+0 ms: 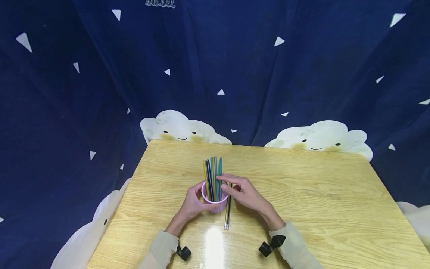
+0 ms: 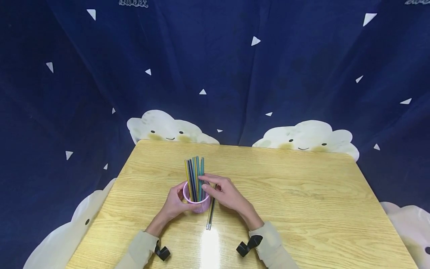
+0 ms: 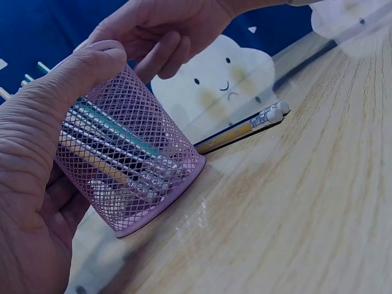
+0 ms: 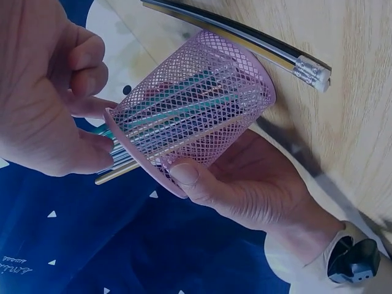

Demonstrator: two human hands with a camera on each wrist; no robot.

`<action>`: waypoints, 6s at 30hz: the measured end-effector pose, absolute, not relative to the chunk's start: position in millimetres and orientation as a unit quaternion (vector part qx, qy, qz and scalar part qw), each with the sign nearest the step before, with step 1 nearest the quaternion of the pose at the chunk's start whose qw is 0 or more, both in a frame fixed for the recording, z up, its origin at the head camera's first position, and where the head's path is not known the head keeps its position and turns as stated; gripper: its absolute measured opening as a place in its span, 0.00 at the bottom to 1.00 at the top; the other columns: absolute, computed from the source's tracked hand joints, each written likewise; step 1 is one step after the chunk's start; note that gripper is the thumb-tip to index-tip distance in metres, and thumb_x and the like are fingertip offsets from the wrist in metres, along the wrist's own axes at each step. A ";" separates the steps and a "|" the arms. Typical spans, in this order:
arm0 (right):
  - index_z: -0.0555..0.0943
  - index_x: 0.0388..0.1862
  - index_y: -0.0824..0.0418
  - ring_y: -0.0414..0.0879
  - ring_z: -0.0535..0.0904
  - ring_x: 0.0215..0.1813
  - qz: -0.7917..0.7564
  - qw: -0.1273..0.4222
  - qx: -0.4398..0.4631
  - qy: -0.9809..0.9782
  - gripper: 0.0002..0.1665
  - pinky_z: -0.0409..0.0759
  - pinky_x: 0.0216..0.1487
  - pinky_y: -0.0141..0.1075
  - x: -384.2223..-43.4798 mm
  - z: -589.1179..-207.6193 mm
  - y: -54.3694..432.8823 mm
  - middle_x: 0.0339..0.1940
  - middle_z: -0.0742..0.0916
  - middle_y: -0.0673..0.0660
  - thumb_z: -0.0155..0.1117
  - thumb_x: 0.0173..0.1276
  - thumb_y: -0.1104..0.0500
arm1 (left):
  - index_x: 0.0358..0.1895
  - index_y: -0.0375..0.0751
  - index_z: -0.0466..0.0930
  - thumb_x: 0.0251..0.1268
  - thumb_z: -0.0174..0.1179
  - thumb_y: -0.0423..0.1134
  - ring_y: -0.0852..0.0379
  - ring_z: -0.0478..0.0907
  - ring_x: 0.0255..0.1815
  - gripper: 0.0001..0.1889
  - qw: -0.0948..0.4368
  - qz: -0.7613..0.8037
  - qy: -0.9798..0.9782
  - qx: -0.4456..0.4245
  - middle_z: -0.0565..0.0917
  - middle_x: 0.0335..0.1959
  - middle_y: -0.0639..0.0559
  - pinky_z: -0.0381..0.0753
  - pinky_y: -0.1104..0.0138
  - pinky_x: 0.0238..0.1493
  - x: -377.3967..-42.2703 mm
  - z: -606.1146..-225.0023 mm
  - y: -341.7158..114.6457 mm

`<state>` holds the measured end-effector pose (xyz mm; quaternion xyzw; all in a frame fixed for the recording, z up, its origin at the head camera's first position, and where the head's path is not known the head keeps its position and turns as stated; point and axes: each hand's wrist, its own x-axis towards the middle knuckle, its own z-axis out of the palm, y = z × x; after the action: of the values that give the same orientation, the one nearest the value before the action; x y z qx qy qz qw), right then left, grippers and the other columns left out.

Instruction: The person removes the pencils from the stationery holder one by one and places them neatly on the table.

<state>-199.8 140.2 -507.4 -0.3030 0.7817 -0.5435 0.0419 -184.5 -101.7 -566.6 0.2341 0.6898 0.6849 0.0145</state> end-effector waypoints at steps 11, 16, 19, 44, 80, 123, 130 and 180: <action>0.82 0.68 0.55 0.34 0.66 0.21 -0.531 0.036 -0.302 0.791 0.21 0.74 0.22 0.29 -199.3 -501.2 141.7 0.68 0.84 0.57 0.62 0.80 0.57 | 0.67 0.35 0.78 0.44 0.82 0.29 0.48 0.84 0.58 0.41 0.010 0.680 0.696 0.232 0.85 0.60 0.39 0.82 0.64 0.64 -183.1 -565.3 -102.5; 0.84 0.67 0.55 0.34 0.63 0.21 -0.525 0.034 -0.296 0.797 0.20 0.71 0.20 0.30 -199.2 -497.0 144.8 0.67 0.85 0.57 0.61 0.80 0.56 | 0.68 0.37 0.78 0.44 0.83 0.30 0.45 0.83 0.58 0.41 0.017 0.683 0.693 0.230 0.86 0.60 0.41 0.81 0.63 0.65 -183.7 -564.9 -101.5; 0.84 0.66 0.55 0.33 0.62 0.21 -0.521 0.036 -0.295 0.800 0.19 0.70 0.20 0.30 -198.9 -494.3 146.2 0.68 0.84 0.56 0.61 0.81 0.55 | 0.68 0.38 0.78 0.43 0.83 0.30 0.44 0.83 0.59 0.42 0.014 0.682 0.694 0.229 0.85 0.61 0.42 0.81 0.63 0.65 -184.0 -565.1 -101.4; 0.86 0.64 0.57 0.32 0.59 0.18 -0.522 0.024 -0.308 0.795 0.18 0.65 0.17 0.28 -200.8 -492.1 152.2 0.65 0.86 0.56 0.62 0.80 0.58 | 0.68 0.33 0.76 0.42 0.83 0.29 0.43 0.83 0.59 0.43 -0.001 0.671 0.700 0.243 0.84 0.61 0.37 0.81 0.63 0.65 -182.2 -562.0 -100.4; 0.86 0.64 0.53 0.33 0.58 0.15 -0.538 -0.015 -0.279 0.795 0.18 0.60 0.14 0.28 -199.3 -472.7 157.7 0.53 0.90 0.53 0.66 0.77 0.59 | 0.67 0.35 0.79 0.41 0.84 0.30 0.46 0.84 0.57 0.42 -0.004 0.673 0.700 0.239 0.86 0.58 0.39 0.82 0.64 0.63 -184.4 -563.5 -101.6; 0.90 0.49 0.66 0.31 0.54 0.18 -0.586 -0.121 -0.263 0.757 0.12 0.53 0.13 0.33 -193.3 -461.5 181.6 0.42 0.93 0.61 0.69 0.69 0.72 | 0.67 0.37 0.78 0.41 0.84 0.29 0.49 0.83 0.60 0.42 0.017 0.675 0.703 0.223 0.86 0.59 0.42 0.79 0.63 0.68 -183.8 -562.5 -101.6; 0.90 0.50 0.66 0.30 0.83 0.38 -0.584 -0.082 -0.258 0.765 0.11 0.75 0.28 0.21 -189.8 -475.1 188.2 0.49 0.92 0.62 0.68 0.72 0.70 | 0.66 0.38 0.79 0.41 0.84 0.30 0.49 0.83 0.59 0.42 0.015 0.671 0.708 0.222 0.86 0.58 0.43 0.80 0.63 0.67 -183.9 -563.1 -101.5; 0.89 0.55 0.61 0.48 0.87 0.58 -0.431 0.048 -0.222 0.873 0.14 0.86 0.59 0.41 -181.5 -532.5 182.9 0.53 0.92 0.55 0.70 0.72 0.61 | 0.68 0.36 0.78 0.39 0.84 0.30 0.49 0.83 0.59 0.44 0.013 0.671 0.711 0.210 0.86 0.59 0.42 0.80 0.65 0.66 -182.5 -560.8 -101.9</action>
<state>-181.5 182.9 -532.5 -0.2220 0.8731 -0.4314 0.0479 -182.5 -101.9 -560.8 0.2098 0.7111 0.6710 0.0127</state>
